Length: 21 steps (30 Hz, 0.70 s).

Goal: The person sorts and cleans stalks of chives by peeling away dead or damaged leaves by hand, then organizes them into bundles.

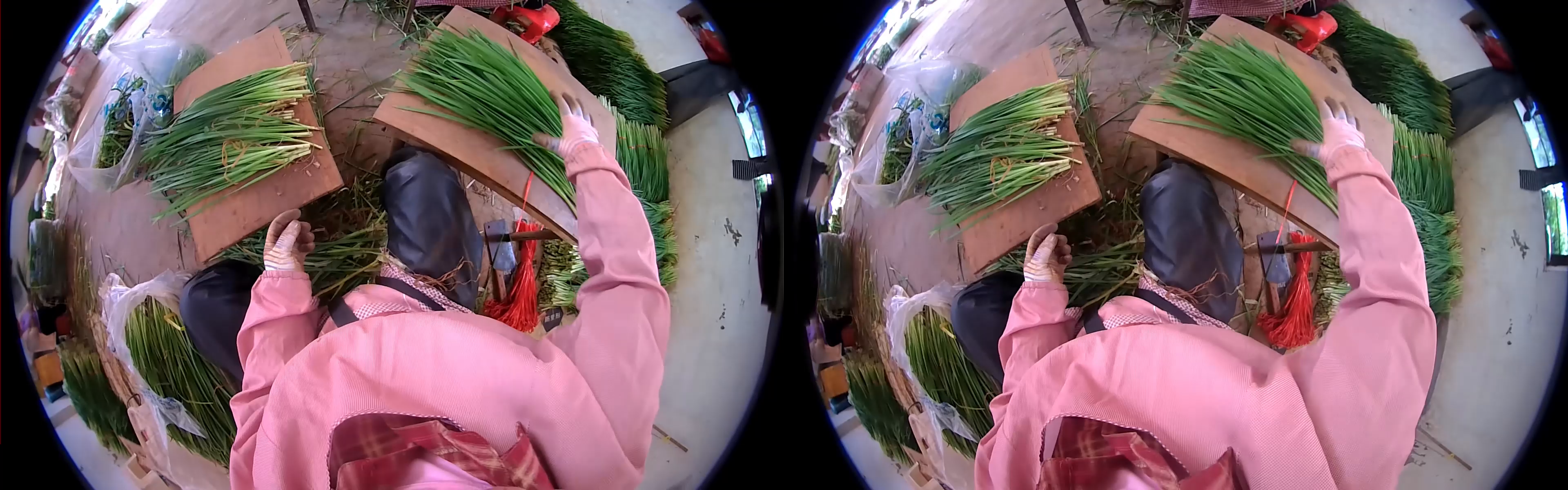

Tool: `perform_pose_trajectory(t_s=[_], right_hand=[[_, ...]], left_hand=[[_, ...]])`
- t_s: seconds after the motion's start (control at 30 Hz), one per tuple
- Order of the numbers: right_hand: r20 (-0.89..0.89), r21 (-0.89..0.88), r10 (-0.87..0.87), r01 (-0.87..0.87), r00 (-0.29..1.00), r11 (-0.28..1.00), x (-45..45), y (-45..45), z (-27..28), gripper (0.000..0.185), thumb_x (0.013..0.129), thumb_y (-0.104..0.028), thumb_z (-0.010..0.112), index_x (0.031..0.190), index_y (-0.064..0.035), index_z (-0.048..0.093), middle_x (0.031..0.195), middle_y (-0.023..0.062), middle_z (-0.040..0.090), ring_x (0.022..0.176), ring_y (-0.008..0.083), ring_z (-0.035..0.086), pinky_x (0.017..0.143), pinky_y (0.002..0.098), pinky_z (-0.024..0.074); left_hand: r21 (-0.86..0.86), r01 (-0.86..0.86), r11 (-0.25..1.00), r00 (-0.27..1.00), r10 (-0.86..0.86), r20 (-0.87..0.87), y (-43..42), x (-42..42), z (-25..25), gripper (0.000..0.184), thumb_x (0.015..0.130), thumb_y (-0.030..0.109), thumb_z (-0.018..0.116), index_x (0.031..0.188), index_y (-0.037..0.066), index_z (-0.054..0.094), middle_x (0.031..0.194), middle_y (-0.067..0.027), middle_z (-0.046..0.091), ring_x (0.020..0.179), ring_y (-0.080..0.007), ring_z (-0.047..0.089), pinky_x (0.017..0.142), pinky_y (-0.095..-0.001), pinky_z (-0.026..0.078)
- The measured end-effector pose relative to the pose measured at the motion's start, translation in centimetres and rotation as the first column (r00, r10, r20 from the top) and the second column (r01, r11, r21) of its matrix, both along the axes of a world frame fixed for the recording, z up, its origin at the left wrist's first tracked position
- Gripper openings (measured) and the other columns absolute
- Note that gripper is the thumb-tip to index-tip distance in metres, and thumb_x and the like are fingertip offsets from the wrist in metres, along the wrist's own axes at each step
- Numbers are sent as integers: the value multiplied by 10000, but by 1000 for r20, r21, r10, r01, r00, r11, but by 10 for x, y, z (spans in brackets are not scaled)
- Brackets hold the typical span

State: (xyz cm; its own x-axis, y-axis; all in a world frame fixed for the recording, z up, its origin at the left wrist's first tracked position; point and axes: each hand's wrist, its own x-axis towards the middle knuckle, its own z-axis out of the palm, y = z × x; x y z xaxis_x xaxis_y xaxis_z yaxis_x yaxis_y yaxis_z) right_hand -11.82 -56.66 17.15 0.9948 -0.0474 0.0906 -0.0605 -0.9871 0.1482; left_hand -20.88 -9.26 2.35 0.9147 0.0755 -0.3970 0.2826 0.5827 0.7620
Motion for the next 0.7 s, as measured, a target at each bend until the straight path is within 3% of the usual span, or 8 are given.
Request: perform_pose_trajectory(t_s=[0.17, 0.23, 0.3, 0.37, 0.47, 0.53, 0.57, 0.7], right_hand=[[-270, 10, -110, 117, 956, 993, -38, -33, -17, 1077, 434, -467, 735, 1302, -203, 154, 1326, 145, 193, 1232, 332, 158, 986, 486, 146], [-276, -110, -132, 105, 952, 988, -47, -22, -22, 1094, 423, -392, 757, 1304, -204, 138, 1330, 120, 202, 1227, 323, 174, 988, 464, 169], [-188, -63, -67, 57, 980, 996, -48, -39, -39, 1086, 402, -402, 757, 1294, -198, 173, 1312, 119, 236, 1206, 326, 216, 976, 475, 187], [-48, -16, 30, -31, 998, 999, -46, -48, -48, 1044, 411, -475, 733, 1280, -207, 220, 1288, 106, 275, 1179, 327, 259, 954, 492, 206], [12, 25, 49, -49, 999, 998, -45, -49, -51, 1002, 411, -462, 732, 1259, -205, 266, 1265, 98, 309, 1161, 319, 283, 948, 491, 215], [35, 42, 58, -59, 998, 997, -44, -54, -55, 991, 409, -455, 730, 1254, -205, 275, 1257, 97, 320, 1154, 321, 290, 946, 496, 214], [35, 52, 55, -56, 998, 997, -44, -56, -56, 991, 409, -455, 730, 1254, -205, 275, 1257, 97, 320, 1154, 321, 290, 946, 496, 214], [52, 61, 75, -78, 996, 995, -42, -59, -59, 981, 405, -461, 725, 1246, -197, 293, 1249, 107, 327, 1147, 333, 295, 938, 508, 213]], left_hand=[[191, 103, 976, 995, -103, -13, -33, 16, 18, 225, 757, 113, 578, 969, 55, 535, 753, -47, 574, 550, -112, 519, 457, -206, 418], [298, 229, 927, 971, -240, 1, -57, 41, 39, 214, 783, 152, 552, 959, 31, 536, 772, -53, 557, 588, -94, 504, 478, -200, 401], [377, 280, 883, 917, -362, 166, -92, 77, 64, 265, 781, 196, 563, 955, 0, 533, 755, -46, 545, 580, -81, 496, 486, -179, 383], [486, 308, 818, 899, -417, 132, -130, 116, 93, 266, 794, 238, 534, 923, 5, 544, 704, -33, 536, 527, -65, 467, 438, -185, 363], [756, 184, 628, 827, -515, 226, -186, 173, 101, 329, 753, 300, 594, 876, -4, 577, 651, -28, 558, 536, -61, 500, 465, -190, 397], [960, 80, 268, 704, -697, 136, -210, 212, 85, 317, 737, 284, 607, 942, 43, 575, 740, -86, 600, 613, -139, 555, 581, -248, 446], [993, 55, 108, 662, -748, 44, -222, 220, 85, 316, 737, 275, 604, 966, 61, 569, 780, -108, 609, 654, -170, 571, 628, -273, 454], [987, 41, -155, 649, -747, -144, -242, 234, 70, 378, 738, 276, 595, 1067, 108, 511, 838, -131, 603, 748, -232, 574, 690, -328, 438]])
